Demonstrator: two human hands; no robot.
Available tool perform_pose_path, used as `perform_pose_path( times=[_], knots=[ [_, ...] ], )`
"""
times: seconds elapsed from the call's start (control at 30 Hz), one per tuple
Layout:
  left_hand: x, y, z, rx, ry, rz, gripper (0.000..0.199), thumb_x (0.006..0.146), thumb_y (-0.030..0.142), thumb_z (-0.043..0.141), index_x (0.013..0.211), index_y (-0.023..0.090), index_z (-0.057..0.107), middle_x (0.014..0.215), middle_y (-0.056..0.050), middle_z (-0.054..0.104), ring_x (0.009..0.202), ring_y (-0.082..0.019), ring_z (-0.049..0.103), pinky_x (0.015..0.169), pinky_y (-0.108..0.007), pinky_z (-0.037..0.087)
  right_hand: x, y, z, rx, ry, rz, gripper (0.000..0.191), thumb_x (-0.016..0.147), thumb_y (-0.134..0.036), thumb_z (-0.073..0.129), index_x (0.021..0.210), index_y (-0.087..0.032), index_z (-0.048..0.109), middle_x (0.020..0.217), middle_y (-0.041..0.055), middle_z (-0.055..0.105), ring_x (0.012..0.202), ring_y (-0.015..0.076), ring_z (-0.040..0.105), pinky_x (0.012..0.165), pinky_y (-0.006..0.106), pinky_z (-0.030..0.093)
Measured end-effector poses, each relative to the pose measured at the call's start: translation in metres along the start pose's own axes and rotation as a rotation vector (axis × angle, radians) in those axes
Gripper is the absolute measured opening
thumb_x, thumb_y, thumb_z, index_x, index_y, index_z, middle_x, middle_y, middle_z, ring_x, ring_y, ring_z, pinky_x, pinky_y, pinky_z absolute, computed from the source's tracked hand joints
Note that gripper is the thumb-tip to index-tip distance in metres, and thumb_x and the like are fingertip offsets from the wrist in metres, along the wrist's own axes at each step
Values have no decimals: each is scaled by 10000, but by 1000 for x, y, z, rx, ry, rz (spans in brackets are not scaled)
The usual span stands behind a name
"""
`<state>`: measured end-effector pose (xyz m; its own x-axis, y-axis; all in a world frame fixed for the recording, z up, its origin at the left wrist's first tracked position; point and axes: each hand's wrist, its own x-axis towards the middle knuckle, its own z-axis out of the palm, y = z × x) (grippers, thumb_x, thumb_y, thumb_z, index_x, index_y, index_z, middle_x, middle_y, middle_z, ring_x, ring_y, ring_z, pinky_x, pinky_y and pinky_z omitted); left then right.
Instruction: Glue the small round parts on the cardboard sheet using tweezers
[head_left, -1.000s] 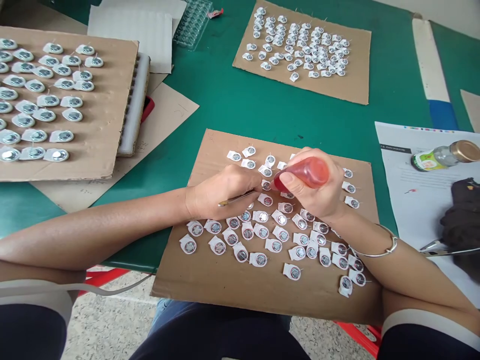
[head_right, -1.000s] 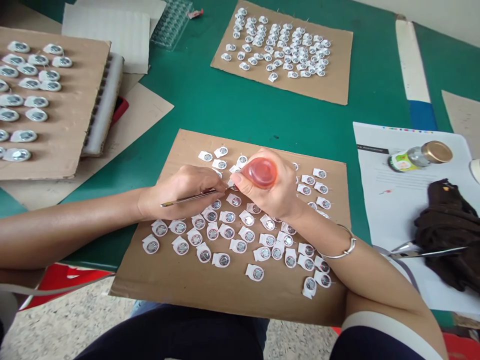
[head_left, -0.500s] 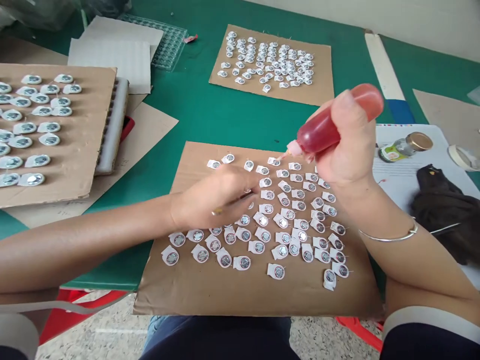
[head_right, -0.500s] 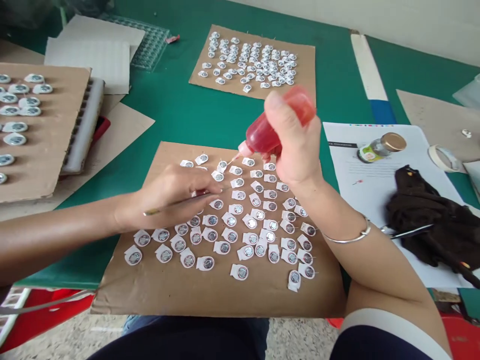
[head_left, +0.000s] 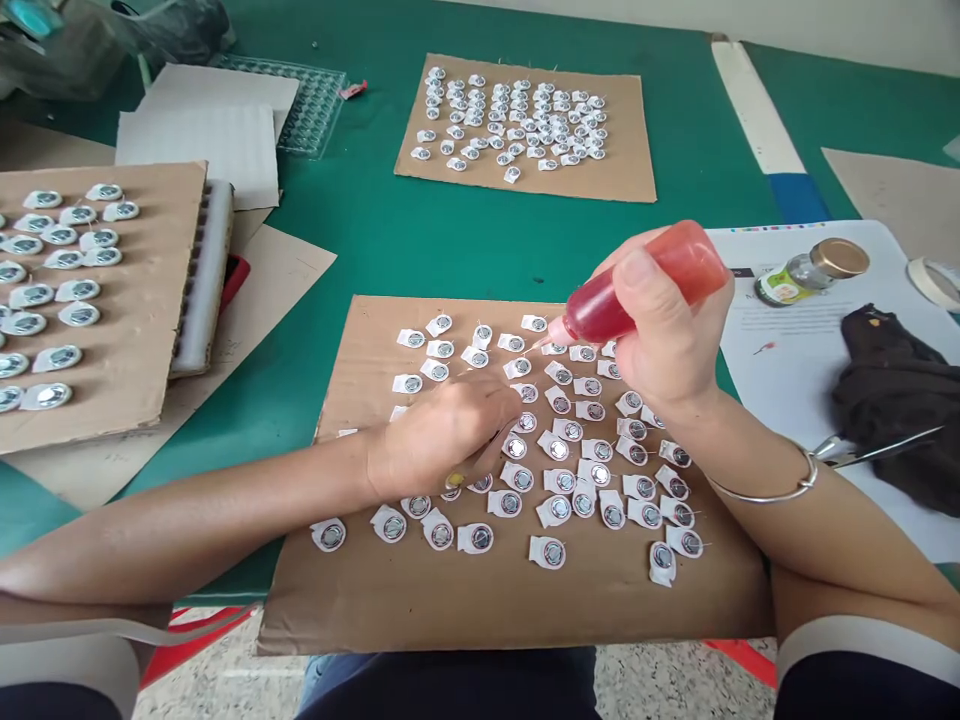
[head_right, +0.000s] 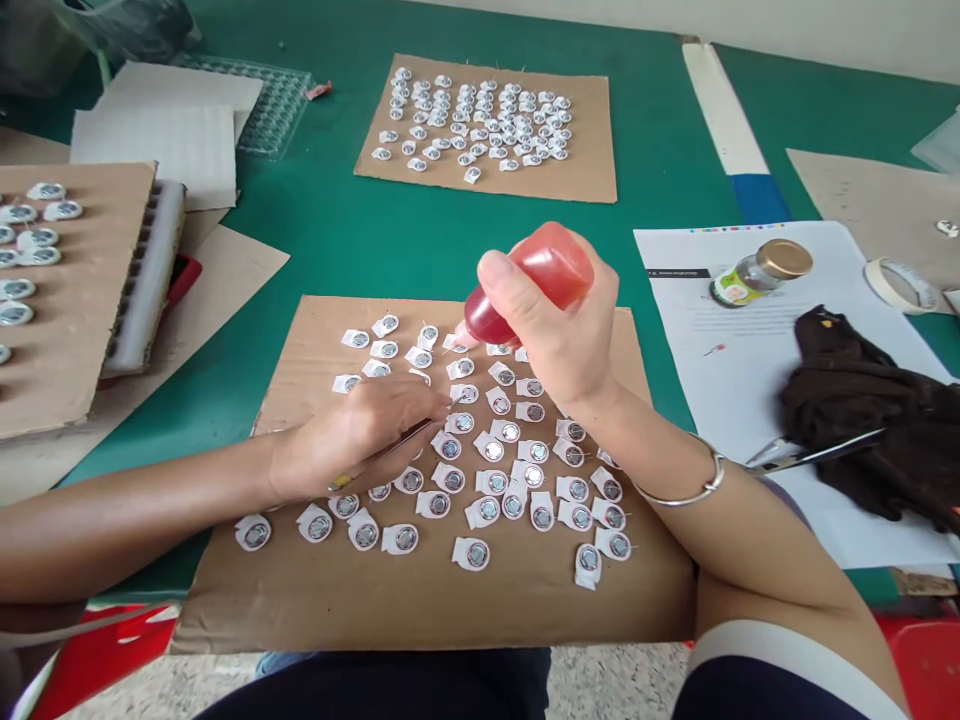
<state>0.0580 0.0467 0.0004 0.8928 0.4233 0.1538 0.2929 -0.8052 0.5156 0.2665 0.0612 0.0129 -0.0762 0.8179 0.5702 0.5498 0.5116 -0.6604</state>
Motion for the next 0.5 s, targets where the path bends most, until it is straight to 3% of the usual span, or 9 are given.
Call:
perform_pose_path(
  times=[0.13, 0.3, 0.5],
  knots=[
    [3, 1, 0, 9, -6, 15, 153, 717, 9, 447, 700, 148, 508, 680, -24, 546, 634, -116, 485, 593, -268, 435, -2, 4, 2, 179, 29, 131, 303, 819, -533, 528, 909, -244, 546, 736, 24, 563, 734, 184, 626, 548, 300, 526],
    [5, 4, 4, 127, 11, 52, 158, 696, 5, 433, 644, 139, 497, 623, -27, 499, 587, -122, 430, 544, -278, 405, 0, -1, 3, 349, 104, 257, 298, 783, -502, 591, 731, -213, 535, 638, -11, 522, 572, 131, 569, 492, 278, 481],
    [2, 13, 16, 440, 40, 223, 183, 728, -8, 420, 656, 131, 514, 633, -54, 539, 619, -162, 500, 585, -320, 443, -2, -14, 5, 259, -76, 261, 300, 685, -426, 710, 696, -189, 528, 610, -8, 549, 538, 113, 545, 481, 261, 442]
  ],
)
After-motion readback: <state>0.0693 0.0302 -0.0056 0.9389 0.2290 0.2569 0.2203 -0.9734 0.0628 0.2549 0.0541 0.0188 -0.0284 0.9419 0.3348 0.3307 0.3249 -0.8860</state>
